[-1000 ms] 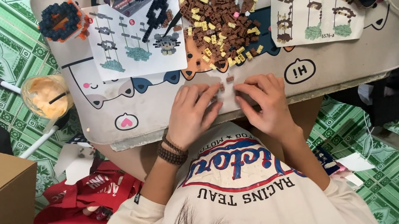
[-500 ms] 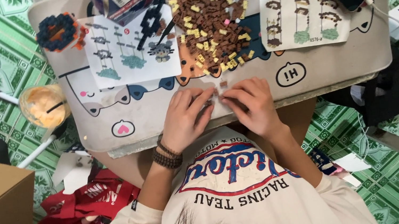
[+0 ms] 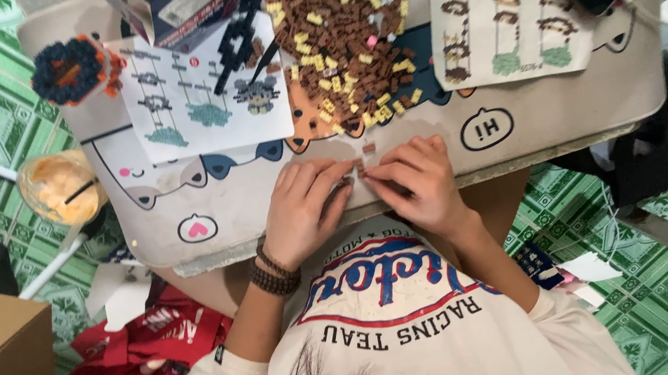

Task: The person assembles small interlocking plastic bricks by hand, following a printed instruction sheet. They pick up individual bricks, connect them into small sections, and occasionally refer to the guide while building.

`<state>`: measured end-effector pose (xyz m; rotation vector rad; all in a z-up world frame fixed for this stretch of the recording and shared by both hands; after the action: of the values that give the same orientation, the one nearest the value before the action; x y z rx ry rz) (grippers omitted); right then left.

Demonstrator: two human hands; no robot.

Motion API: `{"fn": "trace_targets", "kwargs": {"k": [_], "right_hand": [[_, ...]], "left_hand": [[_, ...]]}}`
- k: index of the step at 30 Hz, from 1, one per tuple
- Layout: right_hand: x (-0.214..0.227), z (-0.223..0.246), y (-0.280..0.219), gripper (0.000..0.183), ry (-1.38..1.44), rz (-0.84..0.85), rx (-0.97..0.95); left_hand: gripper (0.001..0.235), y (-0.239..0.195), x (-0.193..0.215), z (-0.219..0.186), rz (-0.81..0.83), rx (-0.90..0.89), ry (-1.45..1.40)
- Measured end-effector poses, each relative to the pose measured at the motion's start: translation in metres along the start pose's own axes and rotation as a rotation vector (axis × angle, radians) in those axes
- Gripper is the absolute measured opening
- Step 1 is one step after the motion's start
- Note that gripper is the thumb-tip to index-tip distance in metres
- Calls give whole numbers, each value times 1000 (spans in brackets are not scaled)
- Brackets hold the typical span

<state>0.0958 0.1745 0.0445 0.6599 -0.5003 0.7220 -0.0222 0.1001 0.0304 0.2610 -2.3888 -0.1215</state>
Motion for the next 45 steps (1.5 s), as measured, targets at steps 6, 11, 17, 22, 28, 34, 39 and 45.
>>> {"fn": "trace_targets", "kwargs": {"k": [6, 11, 17, 22, 28, 34, 39, 45], "right_hand": [[0, 3, 4, 8, 40, 0, 7], [-1, 1, 0, 9, 45, -15, 18], [1, 0, 0, 10, 49, -14, 6], [1, 1, 2, 9, 57, -3, 9], [2, 1, 3, 8, 57, -1, 17], [2, 3, 5, 8, 46, 12, 19], [2, 3, 4, 7, 38, 8, 28], [3, 4, 7, 7, 36, 14, 12]], "left_hand": [[22, 0, 0, 2, 3, 22, -13], [20, -1, 0, 4, 2, 34, -45], [18, -1, 0, 3, 13, 23, -38], [16, -3, -2, 3, 65, -5, -7], [15, -7, -7, 2, 114, -23, 82], [13, -9, -12, 6, 125, -4, 69], [11, -9, -11, 7, 115, 7, 80], [12, -8, -12, 7, 123, 25, 83]]}}
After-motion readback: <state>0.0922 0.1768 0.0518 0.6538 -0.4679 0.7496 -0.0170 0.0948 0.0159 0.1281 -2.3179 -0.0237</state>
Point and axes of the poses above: each hand's wrist, its own y-axis towards the middle knuckle, its own x-axis out of the back of the hand, z = x × y, the point moved 8 cm from there along y, towards the middle knuckle, and after that the axes turned 5 degrees about x, right-handed, at the moved point
